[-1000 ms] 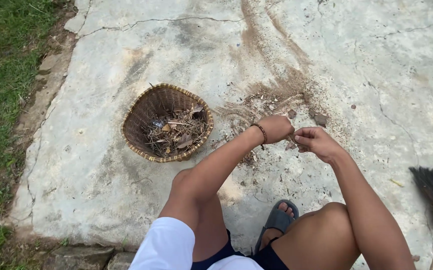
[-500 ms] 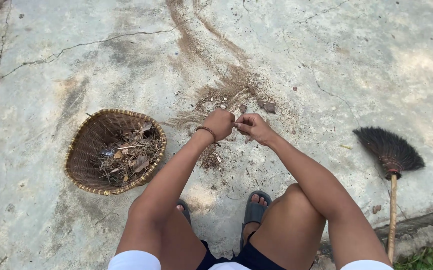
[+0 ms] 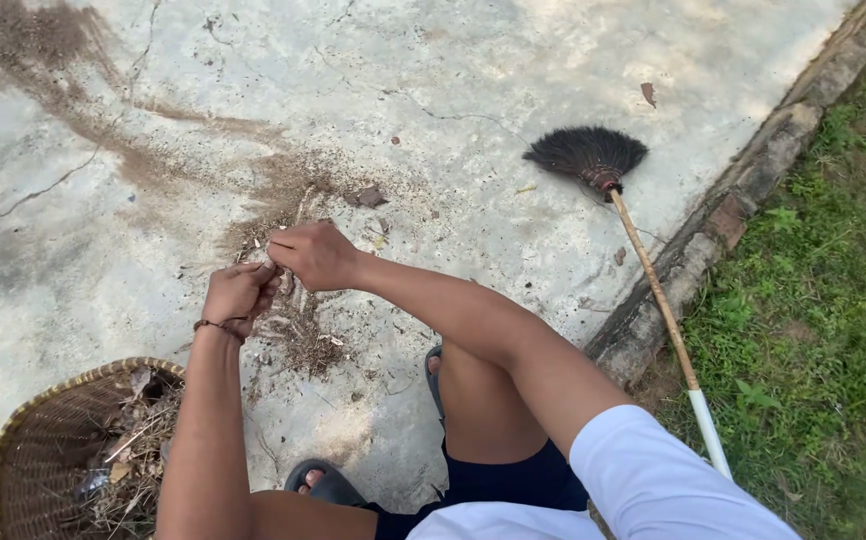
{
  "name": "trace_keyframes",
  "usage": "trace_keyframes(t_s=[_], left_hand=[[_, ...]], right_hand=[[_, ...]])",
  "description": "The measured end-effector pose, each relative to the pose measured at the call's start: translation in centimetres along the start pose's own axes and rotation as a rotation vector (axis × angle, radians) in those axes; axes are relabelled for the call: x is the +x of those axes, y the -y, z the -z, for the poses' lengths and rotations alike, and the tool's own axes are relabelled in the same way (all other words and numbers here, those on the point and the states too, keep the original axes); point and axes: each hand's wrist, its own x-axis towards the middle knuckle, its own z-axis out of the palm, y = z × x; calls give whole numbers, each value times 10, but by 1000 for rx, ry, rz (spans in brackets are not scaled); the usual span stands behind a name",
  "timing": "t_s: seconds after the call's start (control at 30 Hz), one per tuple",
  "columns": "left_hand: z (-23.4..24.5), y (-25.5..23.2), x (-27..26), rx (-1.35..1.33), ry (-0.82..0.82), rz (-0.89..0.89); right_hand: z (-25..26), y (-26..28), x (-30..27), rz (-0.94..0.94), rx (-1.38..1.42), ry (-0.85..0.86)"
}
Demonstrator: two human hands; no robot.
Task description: Cleaning leaves and twigs from a concrete patio and placing them into a basket.
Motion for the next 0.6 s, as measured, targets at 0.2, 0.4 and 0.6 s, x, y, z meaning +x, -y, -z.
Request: trace_keyframes(t_s=[0.2, 0.4, 0.6], left_hand=[[2, 17, 2, -308, 38, 140], [80, 78, 36, 53, -516, -77], [63, 81, 32, 119, -176, -116]], right_hand=[[-3, 2, -7, 206, -168, 23], [-17, 34, -25, 402, -128, 79], [-6, 29, -39, 141, 16, 238]])
